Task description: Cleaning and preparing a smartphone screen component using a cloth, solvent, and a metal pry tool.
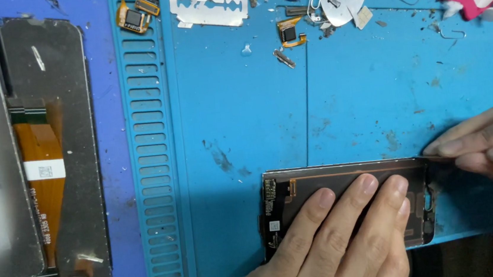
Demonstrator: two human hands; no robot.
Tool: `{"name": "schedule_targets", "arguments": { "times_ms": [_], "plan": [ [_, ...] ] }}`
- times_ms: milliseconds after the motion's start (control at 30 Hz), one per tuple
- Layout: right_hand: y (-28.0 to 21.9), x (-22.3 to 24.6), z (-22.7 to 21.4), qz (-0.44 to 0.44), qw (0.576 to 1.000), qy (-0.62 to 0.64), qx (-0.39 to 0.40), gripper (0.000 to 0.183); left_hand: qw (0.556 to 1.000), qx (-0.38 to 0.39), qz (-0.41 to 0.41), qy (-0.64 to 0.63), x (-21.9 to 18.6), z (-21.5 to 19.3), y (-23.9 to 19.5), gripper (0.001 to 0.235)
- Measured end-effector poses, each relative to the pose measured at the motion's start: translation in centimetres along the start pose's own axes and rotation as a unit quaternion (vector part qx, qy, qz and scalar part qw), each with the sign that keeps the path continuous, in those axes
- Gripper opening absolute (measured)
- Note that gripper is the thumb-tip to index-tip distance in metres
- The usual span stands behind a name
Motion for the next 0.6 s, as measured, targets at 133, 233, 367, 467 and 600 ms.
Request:
{"name": "schedule_targets", "arguments": {
  "times_ms": [133, 233, 367, 467, 600],
  "plan": [
    [-0.3, -5.4, -0.4, 0.068, 0.996, 0.008, 0.058, 0.025, 1.000, -0.009, -0.002, 0.003, 0.0, -0.1, -0.1, 0.019],
    [-1.2, -2.2, -0.3, -0.055, 0.995, 0.075, 0.022, 0.018, 1.000, 0.008, -0.003, -0.017, -0.1, 0.1, 0.0, 0.024],
    [-0.7, -0.4, -0.6, -0.052, 0.998, 0.045, 0.012, 0.014, 1.000, -0.002, -0.003, -0.016, -0.1, 0.1, 0.0, 0.020],
    [0.4, 1.6, 0.0, -0.074, 0.996, 0.022, 0.033, 0.011, 1.000, -0.001, -0.005, -0.024, -0.2, 0.1, 0.0, 0.021],
    [0.9, 1.2, 0.2, -0.068, 0.996, 0.040, 0.033, 0.013, 1.000, -0.001, -0.008, -0.019, -0.2, 0.1, 0.0, 0.023]
  ]
}}
Point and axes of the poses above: each hand's wrist, its own y-axis towards the middle knuckle, its own z-axis out of the palm, x = y × z, the point moved 8 cm from there along y, towards the middle knuckle, and after that the axes turned 7 degrees about z, right-handed, at the moved point
